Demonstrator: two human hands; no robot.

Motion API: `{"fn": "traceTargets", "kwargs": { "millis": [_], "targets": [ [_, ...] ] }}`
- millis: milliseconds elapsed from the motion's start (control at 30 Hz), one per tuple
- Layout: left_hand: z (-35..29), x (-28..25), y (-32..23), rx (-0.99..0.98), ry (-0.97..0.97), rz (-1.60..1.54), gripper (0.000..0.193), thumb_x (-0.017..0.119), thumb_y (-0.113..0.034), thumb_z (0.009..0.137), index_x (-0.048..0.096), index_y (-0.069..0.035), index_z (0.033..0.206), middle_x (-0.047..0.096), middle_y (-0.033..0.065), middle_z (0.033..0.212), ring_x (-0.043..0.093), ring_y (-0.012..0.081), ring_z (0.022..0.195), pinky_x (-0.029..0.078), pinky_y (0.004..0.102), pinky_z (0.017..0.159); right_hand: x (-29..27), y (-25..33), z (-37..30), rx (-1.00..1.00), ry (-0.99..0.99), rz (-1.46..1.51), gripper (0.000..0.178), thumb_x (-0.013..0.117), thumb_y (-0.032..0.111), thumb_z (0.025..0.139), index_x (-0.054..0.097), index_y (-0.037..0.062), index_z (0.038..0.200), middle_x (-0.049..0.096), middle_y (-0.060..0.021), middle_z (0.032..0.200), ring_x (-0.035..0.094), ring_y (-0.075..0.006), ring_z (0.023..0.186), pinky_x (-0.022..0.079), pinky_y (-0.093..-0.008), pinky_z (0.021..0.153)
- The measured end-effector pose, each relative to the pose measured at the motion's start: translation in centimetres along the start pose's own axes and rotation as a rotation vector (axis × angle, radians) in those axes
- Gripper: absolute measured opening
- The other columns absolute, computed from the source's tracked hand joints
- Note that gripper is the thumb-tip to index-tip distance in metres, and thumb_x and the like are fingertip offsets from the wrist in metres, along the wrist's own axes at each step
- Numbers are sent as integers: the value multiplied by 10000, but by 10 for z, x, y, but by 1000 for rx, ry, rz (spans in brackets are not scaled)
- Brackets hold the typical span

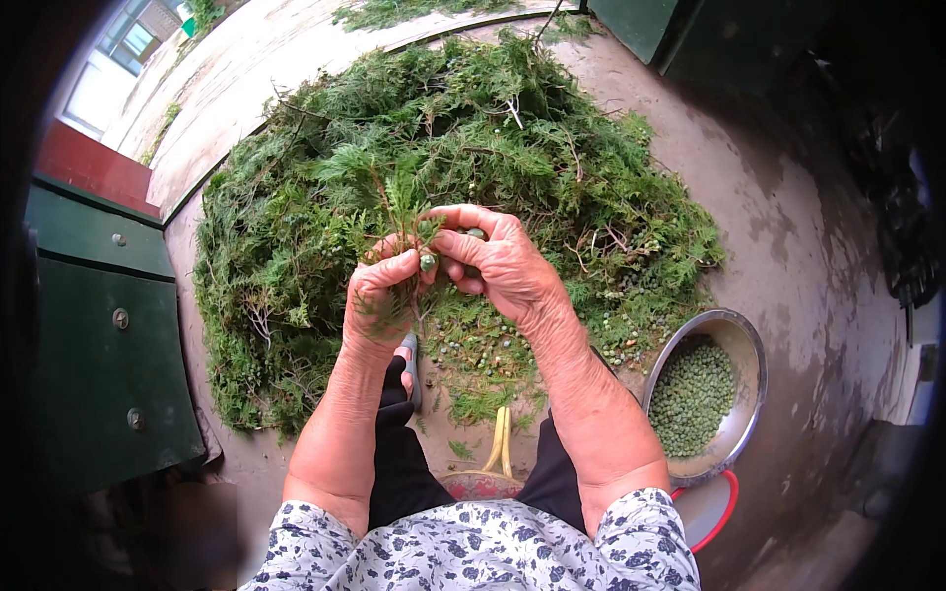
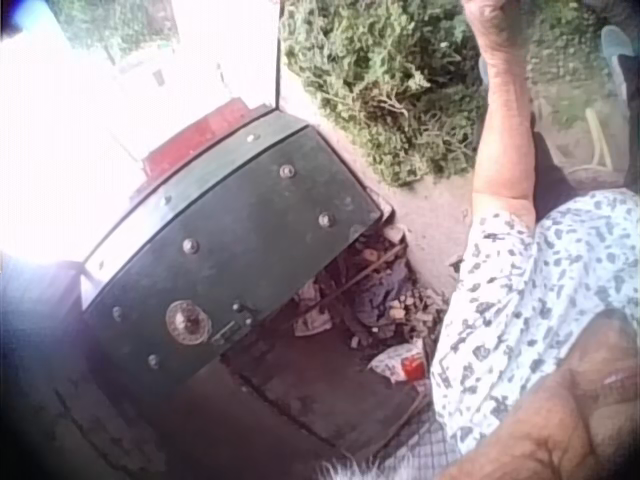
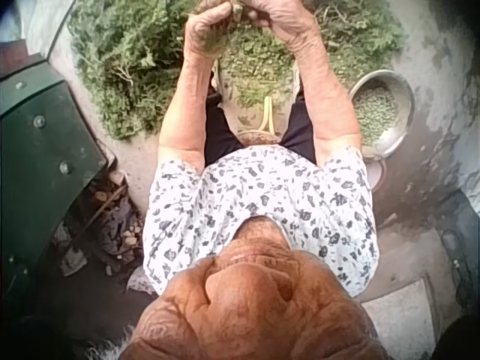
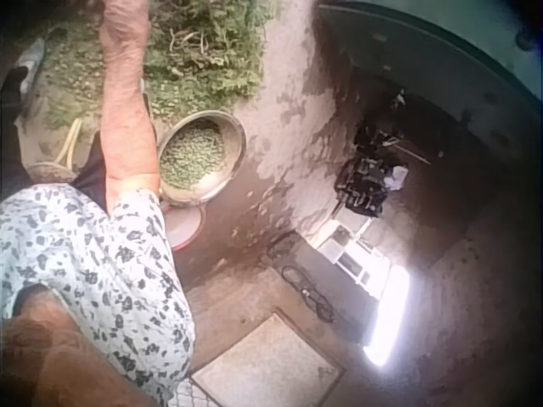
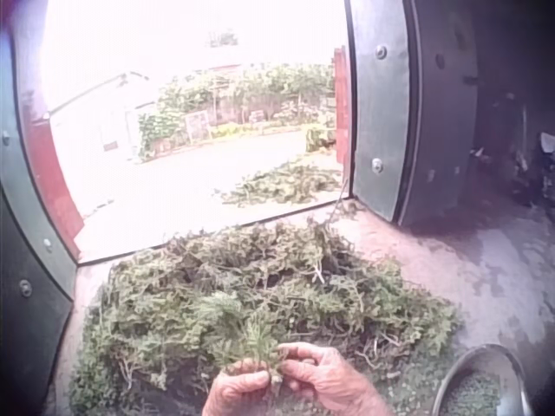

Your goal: Picking small green berries or seeds from thuja/cypress-like evergreen branches and collecting them in a metal bowl.

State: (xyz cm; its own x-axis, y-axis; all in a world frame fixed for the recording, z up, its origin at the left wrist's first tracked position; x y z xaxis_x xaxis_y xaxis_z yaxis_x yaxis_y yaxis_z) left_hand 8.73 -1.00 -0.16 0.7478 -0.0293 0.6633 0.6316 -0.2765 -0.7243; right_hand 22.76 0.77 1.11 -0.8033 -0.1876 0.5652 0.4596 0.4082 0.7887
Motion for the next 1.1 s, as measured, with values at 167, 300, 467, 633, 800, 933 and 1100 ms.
{"fn": "traceTargets", "kwargs": {
  "millis": [167,300,467,633,800,933,1100],
  "targets": [
    [0,-2,1,-66,0,27,176,615,-89,740,600,4,889,603,46,747,553,139,643,446,236,615,4,0,0,-6,42,-65,323,646,143,810,549,34,1098,549,28,693,492,-23,539,364,-145,416],
    [0,1,1,-76,-19,29,162,628,-58,721,600,0,869,603,45,747,552,141,636,446,233,612,-1,-5,1,-27,-34,-97,286,664,143,794,566,27,1037,555,14,696,496,-26,535,361,-149,419],
    [1,0,3,-7,-108,39,169,642,0,692,596,-8,854,604,45,748,556,138,633,450,236,616,4,1,0,-577,-340,-880,113,669,94,775,608,25,840,555,8,637,498,-24,523,353,-159,405],
    [1,0,1,-3,-121,85,182,637,-10,690,589,-6,866,599,42,736,554,140,623,452,240,605,2,8,-2,-506,-332,-628,117,692,63,724,605,6,779,556,1,623,523,-85,557,405,-224,481],
    [-4,0,0,-52,-177,52,183,643,-26,686,585,-10,859,597,43,732,554,141,621,458,247,609,-2,0,0,-487,-306,-633,117,693,45,725,597,21,787,562,17,638,478,-44,508,398,-213,453],
    [-5,-1,-7,14,-243,84,104,649,-57,684,598,-25,770,581,23,682,535,125,591,417,231,589,-19,29,-2,-753,-516,-869,104,688,47,739,593,32,778,595,-5,693,486,-26,532,389,-188,438],
    [-2,-6,-7,111,-246,154,50,637,-63,750,592,-45,763,578,-9,691,519,87,613,393,217,601,-22,13,4,-236,-181,40,157,589,31,808,543,46,958,623,-93,810,543,-88,566,404,-193,422]
  ]
}}
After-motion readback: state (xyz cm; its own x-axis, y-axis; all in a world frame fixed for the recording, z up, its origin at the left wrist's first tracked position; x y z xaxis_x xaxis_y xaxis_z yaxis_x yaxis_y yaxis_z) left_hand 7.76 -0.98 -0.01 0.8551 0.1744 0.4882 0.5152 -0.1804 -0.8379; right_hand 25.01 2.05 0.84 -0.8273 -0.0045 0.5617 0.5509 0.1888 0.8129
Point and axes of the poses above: each hand's wrist, its own z-axis towards the middle knuckle, its own x-axis out of the palm, y = z × x, the point moved 3 cm from there along z, towards the middle knuckle
